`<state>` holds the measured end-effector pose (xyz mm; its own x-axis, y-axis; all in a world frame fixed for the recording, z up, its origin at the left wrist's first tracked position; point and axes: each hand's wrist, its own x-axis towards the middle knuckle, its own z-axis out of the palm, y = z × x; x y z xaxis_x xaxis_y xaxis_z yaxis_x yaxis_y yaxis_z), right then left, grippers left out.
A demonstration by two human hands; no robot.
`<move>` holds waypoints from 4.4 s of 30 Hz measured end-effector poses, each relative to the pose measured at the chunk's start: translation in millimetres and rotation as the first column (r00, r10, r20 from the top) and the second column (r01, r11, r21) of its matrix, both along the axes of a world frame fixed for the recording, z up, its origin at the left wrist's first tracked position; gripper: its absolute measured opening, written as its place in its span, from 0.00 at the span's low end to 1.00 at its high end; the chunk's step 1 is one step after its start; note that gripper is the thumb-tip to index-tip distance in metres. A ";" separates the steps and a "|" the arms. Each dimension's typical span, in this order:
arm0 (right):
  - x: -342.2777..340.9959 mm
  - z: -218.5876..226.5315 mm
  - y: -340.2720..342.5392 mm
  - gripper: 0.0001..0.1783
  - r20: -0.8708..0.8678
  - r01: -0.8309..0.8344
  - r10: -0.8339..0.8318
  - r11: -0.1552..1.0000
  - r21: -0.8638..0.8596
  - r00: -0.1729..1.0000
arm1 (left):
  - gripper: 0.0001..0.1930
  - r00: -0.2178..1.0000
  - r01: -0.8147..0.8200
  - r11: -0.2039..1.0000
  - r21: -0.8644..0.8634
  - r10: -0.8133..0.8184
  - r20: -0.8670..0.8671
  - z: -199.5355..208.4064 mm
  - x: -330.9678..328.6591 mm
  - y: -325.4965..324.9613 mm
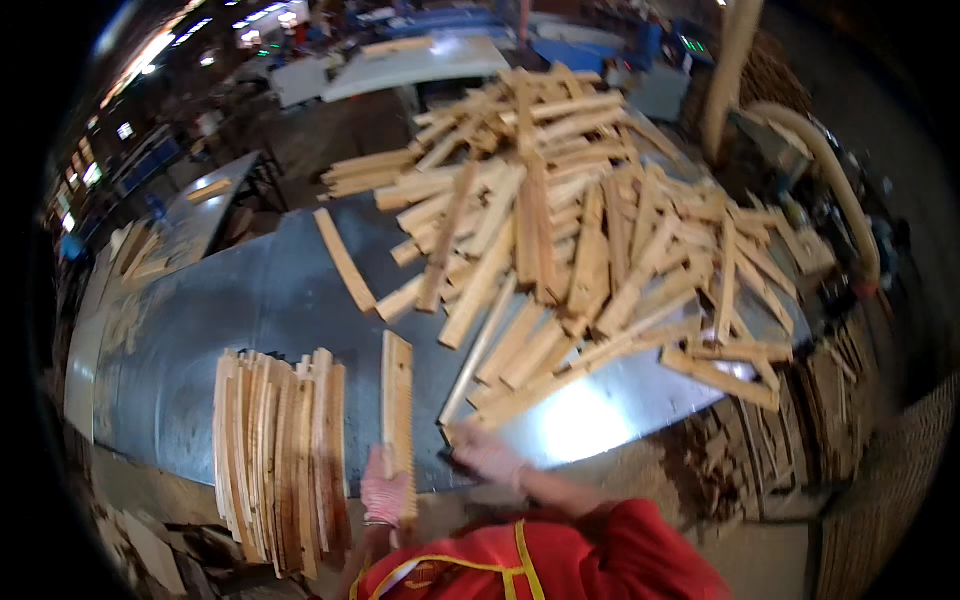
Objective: The person sorts wooden planks on a metal table, picking them up from a disorganized pile and arranging them into neat stacks. The person handles the wood by hand, repeatedly moving pieces from the main pile to a growing stack on the left side of the table.
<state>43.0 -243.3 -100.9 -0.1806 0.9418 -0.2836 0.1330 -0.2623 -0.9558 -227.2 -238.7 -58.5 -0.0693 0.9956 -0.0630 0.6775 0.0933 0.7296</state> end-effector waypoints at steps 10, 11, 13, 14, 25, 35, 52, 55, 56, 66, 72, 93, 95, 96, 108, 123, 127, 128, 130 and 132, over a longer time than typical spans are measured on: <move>364.9 -5.0 -38.3 0.17 -0.235 0.931 -0.905 0.364 0.008 0.355 | 0.30 0.445 0.082 0.964 0.251 0.190 -0.875 -21.4 -101.5 1.6; 367.9 9.2 -16.4 0.19 -0.150 0.924 -0.930 0.357 -0.139 0.337 | 0.30 0.306 0.097 0.954 0.283 0.242 -0.921 -10.7 -84.3 1.6; 381.0 33.4 7.3 0.21 -0.076 0.876 -0.925 0.376 -0.303 0.371 | 0.34 0.666 0.048 0.997 -0.056 -0.074 -0.742 20.5 -13.4 42.8; 383.2 31.4 21.8 0.23 -0.015 0.869 -0.913 0.393 -0.302 0.408 | 0.36 0.581 0.181 0.982 0.055 -0.062 -0.811 6.9 16.5 51.1; 375.9 -4.5 15.3 0.18 -0.373 0.803 -0.780 0.581 -0.132 0.503 | 0.19 0.876 0.350 0.861 -0.369 -0.440 -0.196 25.0 148.0 135.2; 56.0 70.7 8.5 0.20 -0.244 0.288 -0.351 0.922 -0.260 0.904 | 0.28 0.976 0.155 0.928 -0.339 -0.197 -0.093 18.5 60.6 -20.8; -107.5 79.5 53.5 0.26 0.316 0.029 0.053 0.968 -0.249 0.947 | 0.33 0.917 0.100 0.969 -0.225 -0.178 -0.358 0.1 -122.6 -65.3; -169.3 49.8 59.2 0.32 0.433 -0.083 0.181 0.969 -0.234 0.883 | 0.35 0.925 0.083 0.992 -0.093 -0.111 -0.364 -2.6 -128.4 -64.6; -195.4 75.0 62.8 0.35 0.488 -0.151 0.270 0.951 -0.269 0.830 | 0.35 0.923 0.080 0.997 -0.021 -0.082 -0.375 -9.9 -130.7 -68.0; -93.2 57.2 59.9 0.37 0.094 -0.228 0.239 0.967 -0.114 0.967 | 0.52 0.620 -0.022 0.987 -0.158 -0.111 -0.777 -22.2 -96.4 -64.5; 166.1 75.8 90.0 0.34 0.760 0.043 -0.264 0.954 0.297 0.594 | 0.40 0.582 0.117 0.993 -0.027 -0.090 -0.808 14.9 -86.9 -52.6; 166.9 92.8 144.7 0.42 0.177 0.023 -0.012 0.998 -0.065 0.984 | 0.44 0.872 -0.301 0.848 -0.436 0.061 -0.485 23.5 -18.0 -13.7; 101.2 44.4 101.8 0.36 -0.038 -0.039 0.034 0.988 -0.152 0.999 | 0.43 0.920 -0.273 0.872 -0.406 0.113 -0.377 19.1 7.7 -10.1; 58.7 41.7 91.1 0.32 0.008 -0.131 0.134 0.977 -0.169 0.991 | 0.43 0.930 -0.274 0.894 -0.356 0.152 -0.334 9.3 15.0 -16.7; -171.4 73.1 85.7 0.28 0.372 -0.337 0.454 0.879 -0.338 0.809 | 0.38 0.898 0.182 0.979 -0.090 -0.203 -0.390 15.9 -102.7 -103.3; -194.2 44.6 56.5 0.58 0.535 -0.054 0.036 0.998 0.019 0.844 | 0.32 0.808 0.326 0.856 -0.401 -0.472 -0.352 27.4 -105.1 -92.3; -194.6 38.2 61.5 0.71 0.591 -0.042 0.093 0.994 -0.099 0.801 | 0.28 0.570 0.268 0.963 -0.024 -0.179 -0.802 3.3 -152.0 -87.9; -192.1 37.2 61.1 0.71 0.575 -0.048 0.108 0.992 -0.120 0.811 | 0.27 0.556 0.309 0.951 0.007 -0.175 -0.813 3.4 -168.0 -85.3; -188.0 36.1 67.5 0.69 0.556 -0.070 0.147 0.985 -0.156 0.818 | 0.26 0.559 0.328 0.944 0.045 -0.155 -0.814 2.0 -181.9 -76.4; -190.0 57.7 71.0 0.68 0.541 -0.075 0.192 0.970 -0.231 0.819 | 0.25 0.601 0.295 0.954 0.044 -0.150 -0.785 6.9 -175.3 -72.3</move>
